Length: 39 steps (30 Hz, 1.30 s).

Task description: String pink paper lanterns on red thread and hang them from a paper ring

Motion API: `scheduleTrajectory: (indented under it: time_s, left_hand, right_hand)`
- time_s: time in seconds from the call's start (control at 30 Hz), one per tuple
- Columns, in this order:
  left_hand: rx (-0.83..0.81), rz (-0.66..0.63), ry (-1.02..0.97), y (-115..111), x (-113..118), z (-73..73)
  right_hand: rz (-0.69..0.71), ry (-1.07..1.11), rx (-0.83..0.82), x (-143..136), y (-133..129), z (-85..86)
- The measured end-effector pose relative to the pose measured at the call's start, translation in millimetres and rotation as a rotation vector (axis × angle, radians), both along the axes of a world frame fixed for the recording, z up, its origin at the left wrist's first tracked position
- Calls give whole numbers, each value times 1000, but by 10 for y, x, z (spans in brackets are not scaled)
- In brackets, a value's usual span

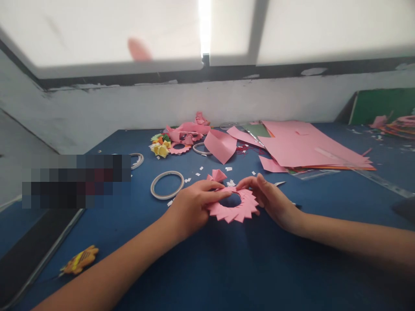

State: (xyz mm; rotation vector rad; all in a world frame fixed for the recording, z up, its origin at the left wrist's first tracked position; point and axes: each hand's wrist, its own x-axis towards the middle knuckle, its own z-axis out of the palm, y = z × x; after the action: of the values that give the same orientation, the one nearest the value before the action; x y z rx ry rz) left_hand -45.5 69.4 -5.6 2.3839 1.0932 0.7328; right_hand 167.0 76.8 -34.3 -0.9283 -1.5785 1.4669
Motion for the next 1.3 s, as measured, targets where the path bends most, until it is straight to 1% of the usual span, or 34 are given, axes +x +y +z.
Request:
scheduleTrajectory:
  time_s: [0.1, 0.23, 0.33, 0.47, 0.63, 0.87, 1.13, 1.3]
  left_hand:
    - [105, -74, 185, 12, -50, 42]
    - [172, -140, 394, -5, -106, 118]
    - [188, -138, 506, -29, -114, 143]
    - [214, -119, 585, -58, -65, 137]
    - [244, -111, 595, -96, -6, 120]
    - [283, -142, 559, -110, 7, 89]
    - [358, -141, 434, -100, 11, 15]
    - [412, -146, 324, -107, 55, -58]
  right_hand:
    - [-4, -99, 72, 6, 1, 15]
    - [-9, -284, 227, 15, -40, 69]
    - [-29, -432, 395, 25, -85, 74]
    - [-4, -616, 613, 32, -116, 4]
    - [13, -755, 828, 34, -113, -63]
    - [-10, -820, 1055, 42, -126, -72]
    - [-13, -792, 1251, 25, -138, -22]
    - [53, -705, 1333, 5, -118, 4]
